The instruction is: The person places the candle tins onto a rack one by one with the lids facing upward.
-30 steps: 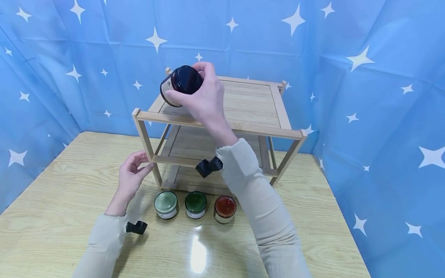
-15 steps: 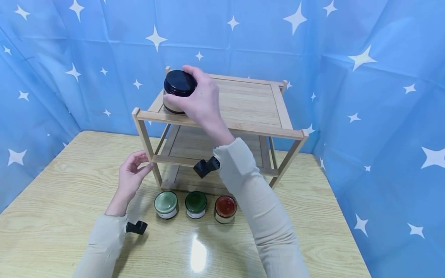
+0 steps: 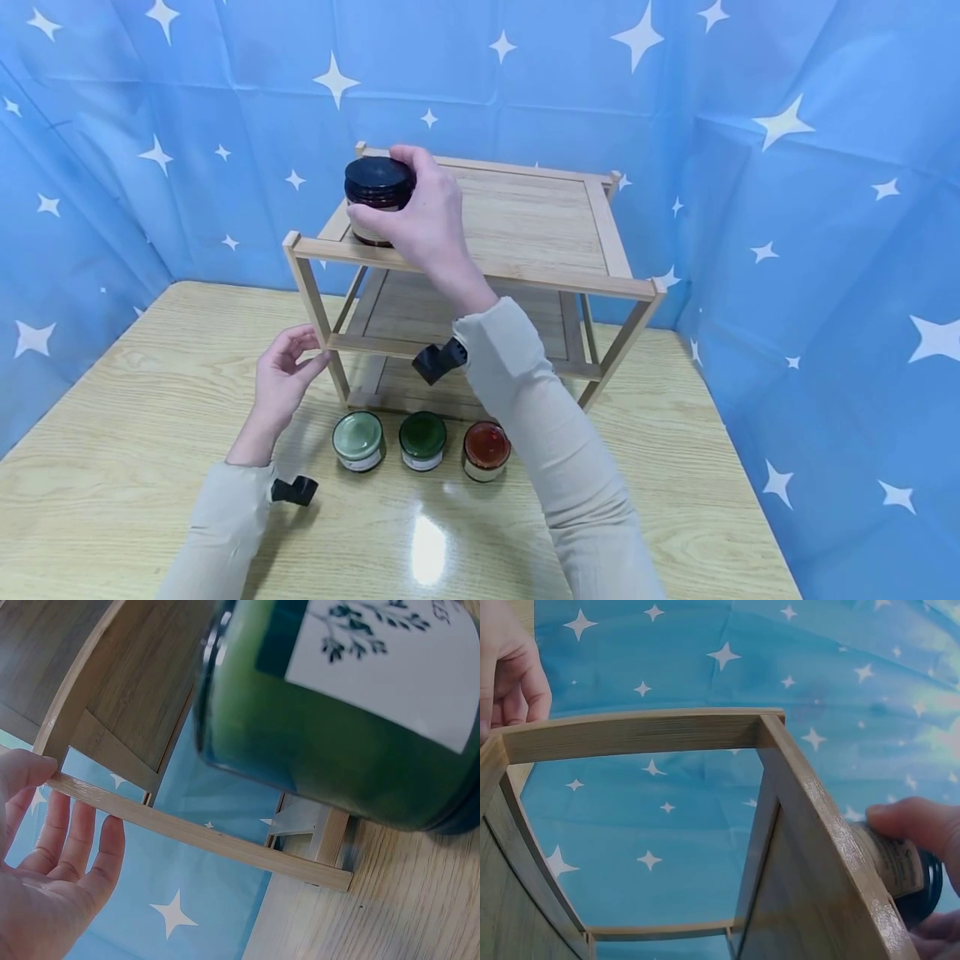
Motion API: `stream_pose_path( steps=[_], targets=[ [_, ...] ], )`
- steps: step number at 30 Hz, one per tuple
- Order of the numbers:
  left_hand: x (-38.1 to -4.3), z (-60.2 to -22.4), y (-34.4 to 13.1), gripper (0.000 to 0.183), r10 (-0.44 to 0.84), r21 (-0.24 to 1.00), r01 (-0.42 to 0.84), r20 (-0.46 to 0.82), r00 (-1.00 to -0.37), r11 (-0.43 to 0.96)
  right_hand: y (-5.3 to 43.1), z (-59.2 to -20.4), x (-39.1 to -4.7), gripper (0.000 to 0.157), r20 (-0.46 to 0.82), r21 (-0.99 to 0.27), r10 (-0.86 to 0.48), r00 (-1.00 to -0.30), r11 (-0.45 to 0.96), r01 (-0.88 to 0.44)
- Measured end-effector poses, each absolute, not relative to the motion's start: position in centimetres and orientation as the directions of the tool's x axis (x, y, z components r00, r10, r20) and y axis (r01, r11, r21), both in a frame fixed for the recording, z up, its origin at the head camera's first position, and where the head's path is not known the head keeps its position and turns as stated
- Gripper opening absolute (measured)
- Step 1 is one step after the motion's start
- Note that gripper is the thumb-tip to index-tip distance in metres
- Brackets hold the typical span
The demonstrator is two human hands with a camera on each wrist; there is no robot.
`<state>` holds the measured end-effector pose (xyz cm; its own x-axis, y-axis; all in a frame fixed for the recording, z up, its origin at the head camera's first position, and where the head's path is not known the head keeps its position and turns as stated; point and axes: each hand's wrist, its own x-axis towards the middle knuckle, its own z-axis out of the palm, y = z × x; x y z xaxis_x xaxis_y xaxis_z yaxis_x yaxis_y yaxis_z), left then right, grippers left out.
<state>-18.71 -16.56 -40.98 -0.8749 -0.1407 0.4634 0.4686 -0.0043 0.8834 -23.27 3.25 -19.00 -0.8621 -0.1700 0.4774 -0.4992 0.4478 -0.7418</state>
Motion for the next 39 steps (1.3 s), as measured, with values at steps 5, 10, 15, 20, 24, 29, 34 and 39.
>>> stream_pose_path(
  steps=[5, 10, 15, 20, 24, 29, 34, 39],
  targets=[
    [-18.8, -41.0, -16.6, 0.032, -0.14, 0.884, 0.468, 0.463, -0.875, -0.005, 3.4, -19.0, -23.1, 0.069, 0.456, -0.749, -0.186, -0.87, 0.448, -0.488],
    [-18.8, -41.1, -16.6, 0.033, -0.136, 0.883, 0.47, 0.465, -0.875, -0.011, 3.7, -18.9, -22.6, 0.075, 0.412, -0.772, -0.185, -0.892, 0.45, -0.45],
    [-18.8, -41.1, -16.6, 0.032, -0.136, 0.886, 0.464, 0.459, -0.878, -0.007, 4.2, -19.0, -22.1, 0.076, 0.405, -0.796, -0.173, -0.898, 0.415, -0.44],
    [-18.8, -41.1, -16.6, 0.032, -0.137, 0.888, 0.459, 0.454, -0.88, -0.003, 4.9, -19.3, -21.7, 0.074, 0.429, -0.795, -0.165, -0.888, 0.398, -0.458],
    [-18.9, -41.2, -16.6, 0.032, -0.141, 0.888, 0.461, 0.456, -0.879, -0.005, 5.3, -19.5, -21.3, 0.073, 0.433, -0.795, -0.15, -0.889, 0.4, -0.456],
    [-18.8, -41.2, -16.6, 0.032, -0.136, 0.885, 0.465, 0.46, -0.877, -0.007, 6.0, -19.8, -20.8, 0.072, 0.456, -0.789, -0.132, -0.88, 0.398, -0.468],
    [-18.8, -41.1, -16.6, 0.033, -0.134, 0.881, 0.472, 0.467, -0.874, -0.01, 6.6, -20.1, -20.2, 0.07, 0.481, -0.783, -0.129, -0.867, 0.383, -0.49],
    [-18.8, -41.1, -16.6, 0.033, -0.132, 0.883, 0.469, 0.465, -0.875, -0.005, 7.2, -20.4, -19.5, 0.067, 0.493, -0.784, -0.131, -0.86, 0.362, -0.505]
  ],
)
